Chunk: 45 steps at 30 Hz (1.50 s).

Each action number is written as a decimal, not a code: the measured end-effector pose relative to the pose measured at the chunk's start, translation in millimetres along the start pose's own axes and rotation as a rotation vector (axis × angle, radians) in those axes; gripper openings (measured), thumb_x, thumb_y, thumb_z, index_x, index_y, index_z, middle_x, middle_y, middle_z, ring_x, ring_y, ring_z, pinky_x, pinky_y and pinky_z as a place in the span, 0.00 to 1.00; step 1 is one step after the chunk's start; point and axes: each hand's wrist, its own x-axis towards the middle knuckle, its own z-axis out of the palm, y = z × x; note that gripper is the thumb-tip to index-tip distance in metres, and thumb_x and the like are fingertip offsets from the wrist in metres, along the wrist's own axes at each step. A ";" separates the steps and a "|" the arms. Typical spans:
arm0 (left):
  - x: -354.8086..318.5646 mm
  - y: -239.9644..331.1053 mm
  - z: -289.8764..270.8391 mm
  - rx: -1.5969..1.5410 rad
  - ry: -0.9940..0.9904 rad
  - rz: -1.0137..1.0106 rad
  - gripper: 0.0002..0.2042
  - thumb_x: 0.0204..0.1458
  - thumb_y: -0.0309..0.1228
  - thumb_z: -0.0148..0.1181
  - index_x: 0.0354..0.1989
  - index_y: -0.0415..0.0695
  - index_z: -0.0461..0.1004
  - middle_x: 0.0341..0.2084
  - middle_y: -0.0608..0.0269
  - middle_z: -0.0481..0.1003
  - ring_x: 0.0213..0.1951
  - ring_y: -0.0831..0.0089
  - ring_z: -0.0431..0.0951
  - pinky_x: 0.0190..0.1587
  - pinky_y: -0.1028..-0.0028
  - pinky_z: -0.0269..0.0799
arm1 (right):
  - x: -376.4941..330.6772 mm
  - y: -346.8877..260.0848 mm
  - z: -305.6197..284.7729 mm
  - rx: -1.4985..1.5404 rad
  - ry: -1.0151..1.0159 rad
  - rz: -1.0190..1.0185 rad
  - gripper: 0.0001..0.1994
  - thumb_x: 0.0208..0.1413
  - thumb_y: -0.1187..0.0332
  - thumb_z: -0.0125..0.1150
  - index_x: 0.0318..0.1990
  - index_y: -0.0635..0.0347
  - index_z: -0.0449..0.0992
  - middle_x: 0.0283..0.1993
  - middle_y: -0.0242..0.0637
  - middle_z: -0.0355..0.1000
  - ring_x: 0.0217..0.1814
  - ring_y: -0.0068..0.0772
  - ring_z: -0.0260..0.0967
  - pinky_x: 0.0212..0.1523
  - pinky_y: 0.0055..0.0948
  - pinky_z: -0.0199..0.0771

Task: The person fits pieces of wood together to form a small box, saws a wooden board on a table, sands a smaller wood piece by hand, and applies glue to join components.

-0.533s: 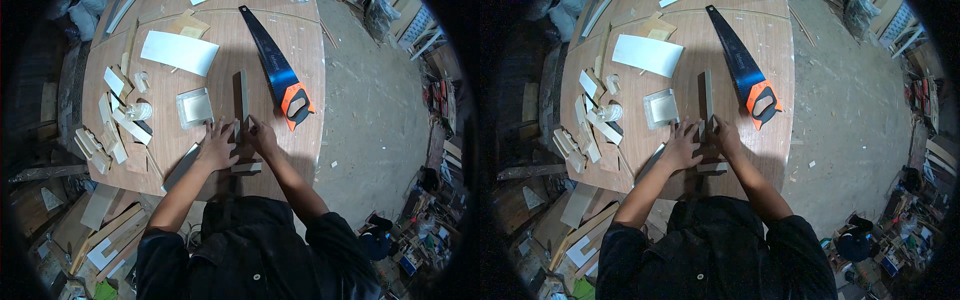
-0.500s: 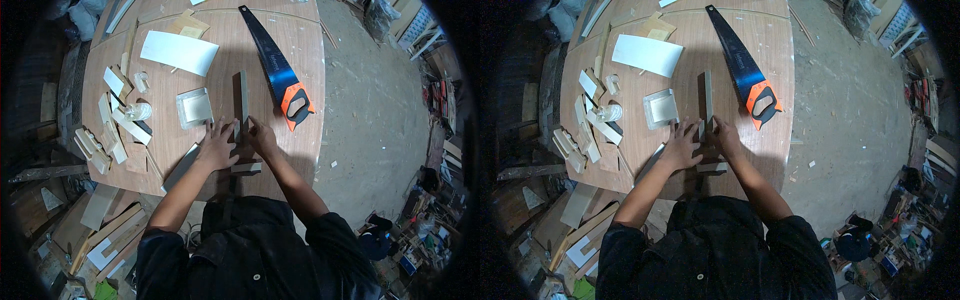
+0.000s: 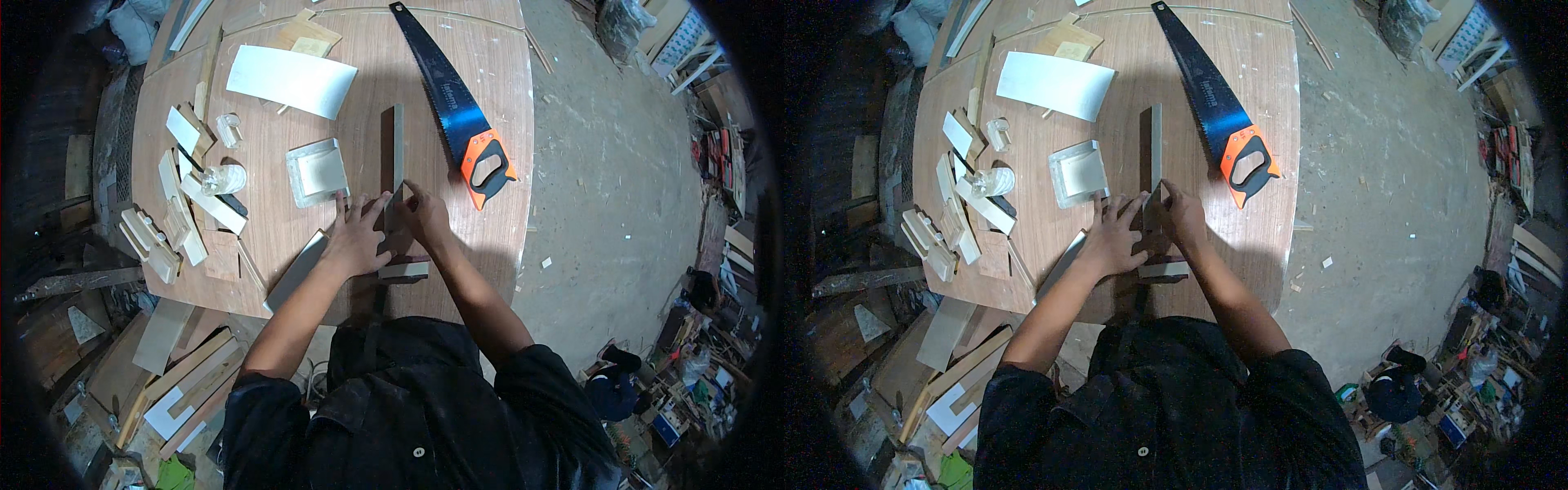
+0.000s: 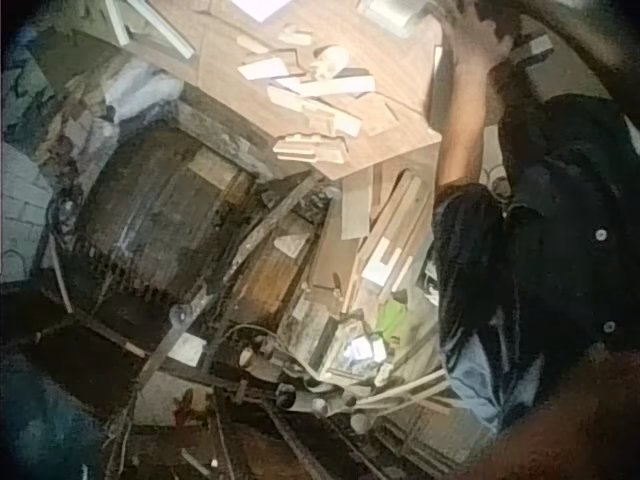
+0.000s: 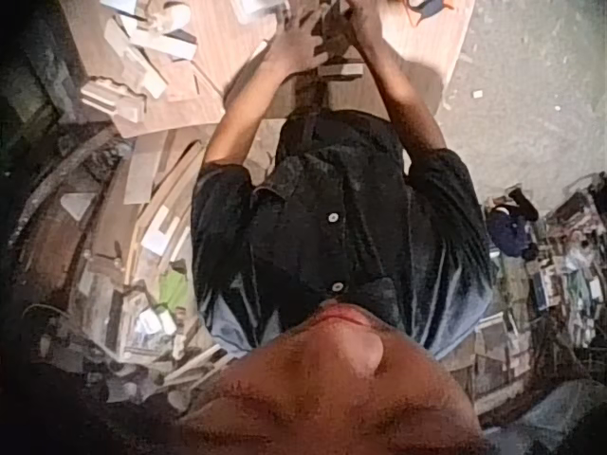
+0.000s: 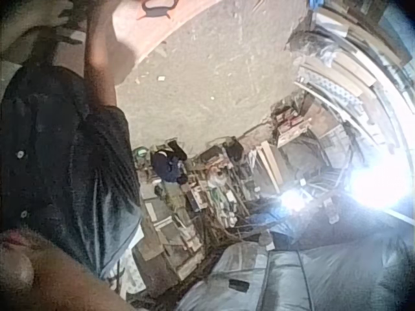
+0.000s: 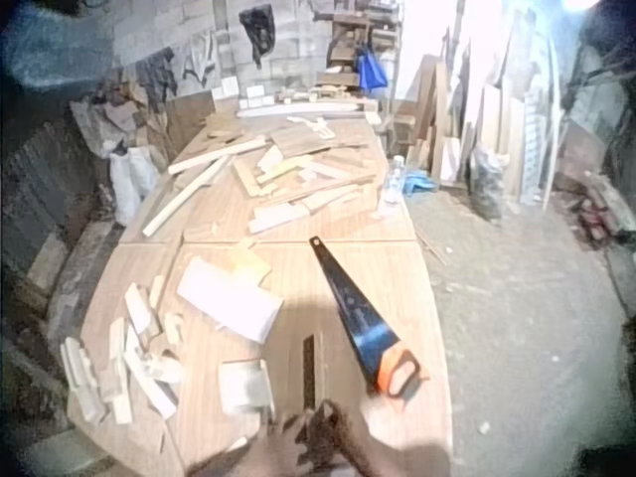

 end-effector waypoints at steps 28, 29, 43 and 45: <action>7.8 7.6 9.6 0.078 0.047 -0.009 0.13 0.47 0.44 0.65 0.30 0.47 0.85 0.73 0.53 0.49 0.69 0.42 0.49 0.69 0.30 0.23 | -1.3 0.4 5.8 -0.074 0.015 0.063 0.24 0.51 0.63 0.67 0.58 0.55 0.75 0.34 0.46 0.81 0.36 0.45 0.80 0.37 0.39 0.79; 7.8 8.4 11.5 0.077 0.047 -0.010 0.13 0.47 0.44 0.65 0.30 0.47 0.85 0.73 0.53 0.49 0.69 0.42 0.49 0.69 0.30 0.23 | -1.7 -2.0 5.4 -0.074 0.014 0.063 0.24 0.51 0.63 0.67 0.58 0.55 0.75 0.34 0.46 0.81 0.36 0.45 0.80 0.37 0.39 0.79; 10.4 14.1 22.2 0.107 0.173 -0.039 0.11 0.50 0.38 0.63 0.27 0.44 0.84 0.70 0.56 0.56 0.67 0.51 0.55 0.69 0.29 0.27 | -5.2 -8.0 5.5 -0.056 0.046 0.127 0.20 0.54 0.61 0.65 0.53 0.58 0.78 0.32 0.47 0.80 0.34 0.46 0.81 0.37 0.39 0.79; 10.5 12.3 26.6 0.108 0.177 -0.057 0.11 0.50 0.39 0.64 0.26 0.45 0.84 0.70 0.56 0.56 0.68 0.51 0.54 0.69 0.29 0.27 | -5.7 -11.9 4.7 -0.058 0.036 0.133 0.20 0.53 0.61 0.65 0.53 0.59 0.78 0.32 0.48 0.80 0.34 0.46 0.81 0.37 0.39 0.79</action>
